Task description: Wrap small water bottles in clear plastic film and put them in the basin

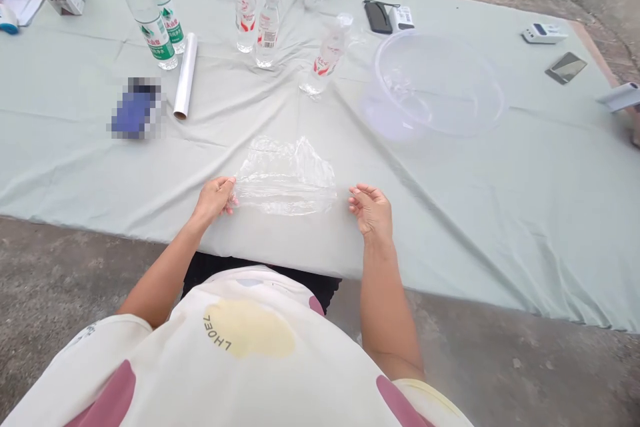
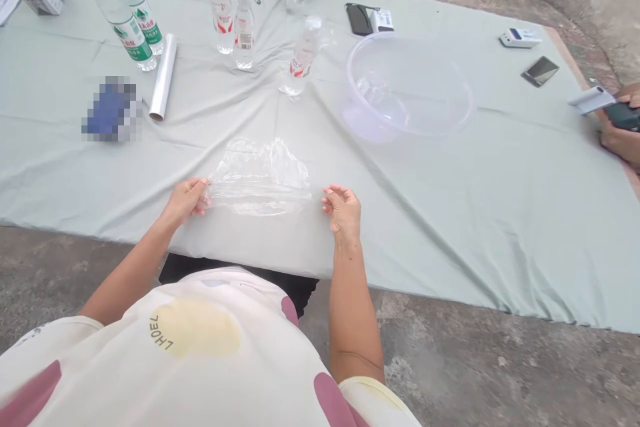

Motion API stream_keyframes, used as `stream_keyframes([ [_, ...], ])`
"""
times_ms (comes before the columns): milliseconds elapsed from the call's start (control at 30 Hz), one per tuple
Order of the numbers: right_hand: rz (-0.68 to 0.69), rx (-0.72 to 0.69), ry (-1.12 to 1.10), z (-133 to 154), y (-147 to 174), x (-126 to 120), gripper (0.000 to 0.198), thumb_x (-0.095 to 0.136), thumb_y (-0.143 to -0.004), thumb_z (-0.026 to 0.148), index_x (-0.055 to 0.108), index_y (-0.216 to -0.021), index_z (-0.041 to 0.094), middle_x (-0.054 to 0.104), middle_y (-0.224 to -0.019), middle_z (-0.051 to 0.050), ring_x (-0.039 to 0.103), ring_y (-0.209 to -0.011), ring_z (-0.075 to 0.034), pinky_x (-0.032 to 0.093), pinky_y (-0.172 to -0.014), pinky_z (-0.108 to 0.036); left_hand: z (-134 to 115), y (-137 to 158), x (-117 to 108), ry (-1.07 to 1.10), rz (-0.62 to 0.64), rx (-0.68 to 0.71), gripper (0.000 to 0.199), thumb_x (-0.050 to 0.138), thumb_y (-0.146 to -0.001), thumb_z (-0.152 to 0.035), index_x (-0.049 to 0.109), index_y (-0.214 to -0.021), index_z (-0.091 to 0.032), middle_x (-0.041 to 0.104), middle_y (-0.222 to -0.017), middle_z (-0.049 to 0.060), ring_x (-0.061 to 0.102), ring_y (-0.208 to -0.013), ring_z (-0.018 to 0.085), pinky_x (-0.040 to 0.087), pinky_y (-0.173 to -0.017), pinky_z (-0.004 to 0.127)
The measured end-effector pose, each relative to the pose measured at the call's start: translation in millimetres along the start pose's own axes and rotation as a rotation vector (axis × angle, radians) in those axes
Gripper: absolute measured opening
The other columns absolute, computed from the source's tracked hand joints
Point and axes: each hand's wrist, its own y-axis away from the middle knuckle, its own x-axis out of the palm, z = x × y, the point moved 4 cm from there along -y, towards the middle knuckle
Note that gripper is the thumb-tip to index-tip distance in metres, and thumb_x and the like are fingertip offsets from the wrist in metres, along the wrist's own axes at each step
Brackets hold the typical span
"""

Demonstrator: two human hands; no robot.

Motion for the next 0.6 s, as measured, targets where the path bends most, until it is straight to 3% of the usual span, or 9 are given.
stream_keyframes([
  [100,-0.173,-0.169,0.164,13.3,4.2,-11.9,0.027,0.062,-0.075,0.042,0.058,-0.096,0.025,0.067,-0.108,-0.005,0.066,-0.076,-0.014,0.054,-0.062,-0.029,-19.1,13.5,-15.7,-0.413,-0.260,0.214,0.047,0.052,-0.090,-0.042,0.057,-0.130,-0.017,0.072,-0.084,0.008,0.067,-0.074,0.025,0.048,-0.067,0.033],
  [167,-0.139,-0.332,0.285,26.4,13.7,-1.3,0.024,0.054,-0.083,0.042,0.058,-0.100,0.025,0.067,-0.111,-0.006,0.068,-0.084,-0.018,0.056,-0.072,-0.034,-38.2,18.7,-19.7,-0.586,-0.398,0.393,0.047,0.046,-0.093,-0.032,0.051,-0.138,-0.017,0.070,-0.109,0.013,0.066,-0.098,0.028,0.050,-0.081,0.038],
  [233,0.048,-0.534,0.457,37.7,27.0,25.1,0.027,0.051,-0.088,0.043,0.060,-0.108,0.027,0.065,-0.120,-0.008,0.067,-0.098,-0.021,0.056,-0.084,-0.039,-54.0,14.5,-10.8,-0.726,-0.261,0.577,0.047,0.045,-0.093,-0.025,0.051,-0.139,-0.020,0.061,-0.133,0.014,0.057,-0.122,0.029,0.047,-0.096,0.042],
  [300,0.347,-0.744,0.700,40.7,41.9,60.1,0.041,0.057,-0.088,0.046,0.057,-0.125,0.029,0.056,-0.139,-0.010,0.058,-0.124,-0.027,0.050,-0.100,-0.046,-59.3,4.6,4.3,-0.897,0.040,0.681,0.054,0.058,-0.088,-0.025,0.050,-0.142,-0.024,0.048,-0.152,0.011,0.040,-0.142,0.031,0.036,-0.112,0.046],
  [400,0.714,-0.887,1.120,27.2,51.9,97.8,0.084,0.074,-0.077,0.049,0.038,-0.150,0.030,0.028,-0.163,-0.013,0.023,-0.151,-0.036,0.028,-0.118,-0.058,-49.6,-12.6,15.7,-1.130,0.350,0.610,0.091,0.080,-0.071,-0.030,0.038,-0.151,-0.026,0.028,-0.164,0.009,0.015,-0.153,0.036,0.015,-0.122,0.057],
  [500,0.817,-0.832,1.407,13.2,38.8,102.1,0.109,0.081,-0.069,0.052,0.023,-0.158,0.029,0.011,-0.167,-0.015,0.008,-0.154,-0.041,0.018,-0.119,-0.065,-37.0,-23.7,13.9,-1.209,0.412,0.514,0.118,0.087,-0.062,-0.042,0.023,-0.158,-0.024,0.016,-0.167,0.011,0.003,-0.154,0.039,0.004,-0.121,0.063],
  [600,0.825,-0.804,1.511,15.3,15.8,83.7,0.106,0.077,-0.070,0.058,0.023,-0.158,0.032,0.012,-0.168,-0.012,0.010,-0.154,-0.040,0.020,-0.117,-0.067,-28.5,-26.8,10.3,-1.185,0.407,0.489,0.127,0.085,-0.060,-0.054,0.014,-0.160,-0.023,0.010,-0.168,0.012,-0.001,-0.154,0.040,-0.001,-0.120,0.064],
])
